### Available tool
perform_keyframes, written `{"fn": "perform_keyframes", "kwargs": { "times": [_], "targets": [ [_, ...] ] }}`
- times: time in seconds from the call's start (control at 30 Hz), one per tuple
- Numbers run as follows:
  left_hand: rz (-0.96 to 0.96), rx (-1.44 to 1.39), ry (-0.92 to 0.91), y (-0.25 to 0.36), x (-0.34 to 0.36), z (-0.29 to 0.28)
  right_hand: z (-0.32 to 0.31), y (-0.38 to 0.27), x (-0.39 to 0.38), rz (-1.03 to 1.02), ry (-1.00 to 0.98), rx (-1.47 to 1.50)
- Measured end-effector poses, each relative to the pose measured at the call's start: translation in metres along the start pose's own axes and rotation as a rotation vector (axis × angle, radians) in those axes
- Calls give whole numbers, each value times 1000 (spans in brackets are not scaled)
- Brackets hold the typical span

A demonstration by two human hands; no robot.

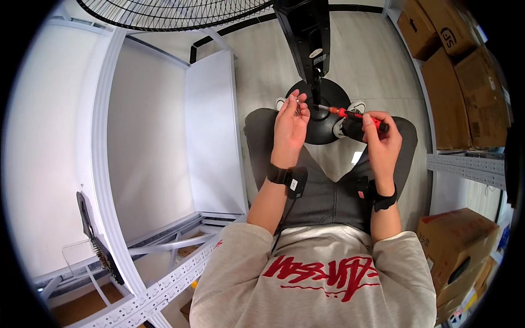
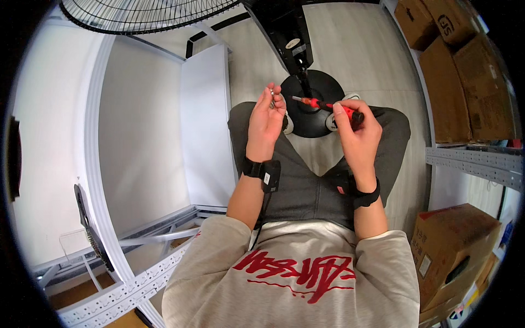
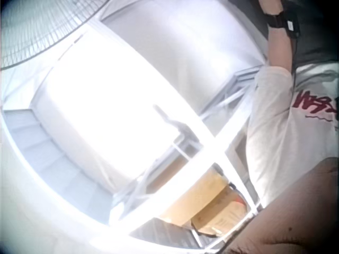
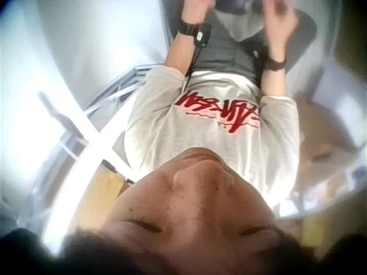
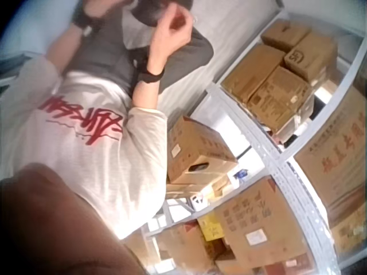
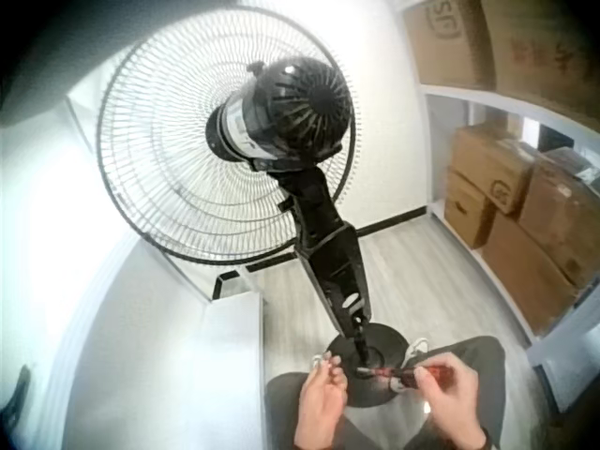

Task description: The person sits on the floor and uses a screwdriver to remove screws from the base of a standing fan. They then lift the fan's motor housing and continue to manipulate the internal wiring and components with the screwdriver.

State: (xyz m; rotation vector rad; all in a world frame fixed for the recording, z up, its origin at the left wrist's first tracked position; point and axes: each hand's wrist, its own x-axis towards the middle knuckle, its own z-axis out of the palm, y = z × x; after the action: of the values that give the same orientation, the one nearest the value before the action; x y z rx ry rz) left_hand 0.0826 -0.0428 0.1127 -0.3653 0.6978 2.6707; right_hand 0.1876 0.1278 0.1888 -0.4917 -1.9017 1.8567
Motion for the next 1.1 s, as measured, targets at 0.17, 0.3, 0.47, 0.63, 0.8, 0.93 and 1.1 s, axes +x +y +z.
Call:
{"fn": "perform_keyframes", "kwargs": {
  "times": [0.17, 0.3, 0.47, 0.63, 0.8, 0.93, 1.1],
  "targets": [
    [18, -14, 10, 1, -26, 33, -3, -29, -6, -72, 18, 110],
    [59, 37, 20, -1, -42, 53, -1, -38, -11, -90, 41, 148],
    [63, 78, -33, -3, -48, 64, -1, -37, -12, -89, 53, 170],
    [163, 337, -89, -6, -40, 53, -3, -31, -12, -74, 66, 155],
    [221, 418, -96, -6, -44, 58, -7, -33, -14, -80, 65, 152],
    [222, 429, -81, -7, -46, 59, -7, -37, -15, -98, 78, 148],
    [173, 379, -74, -11, -42, 45, -10, -34, -17, -95, 46, 143]
  ]
}}
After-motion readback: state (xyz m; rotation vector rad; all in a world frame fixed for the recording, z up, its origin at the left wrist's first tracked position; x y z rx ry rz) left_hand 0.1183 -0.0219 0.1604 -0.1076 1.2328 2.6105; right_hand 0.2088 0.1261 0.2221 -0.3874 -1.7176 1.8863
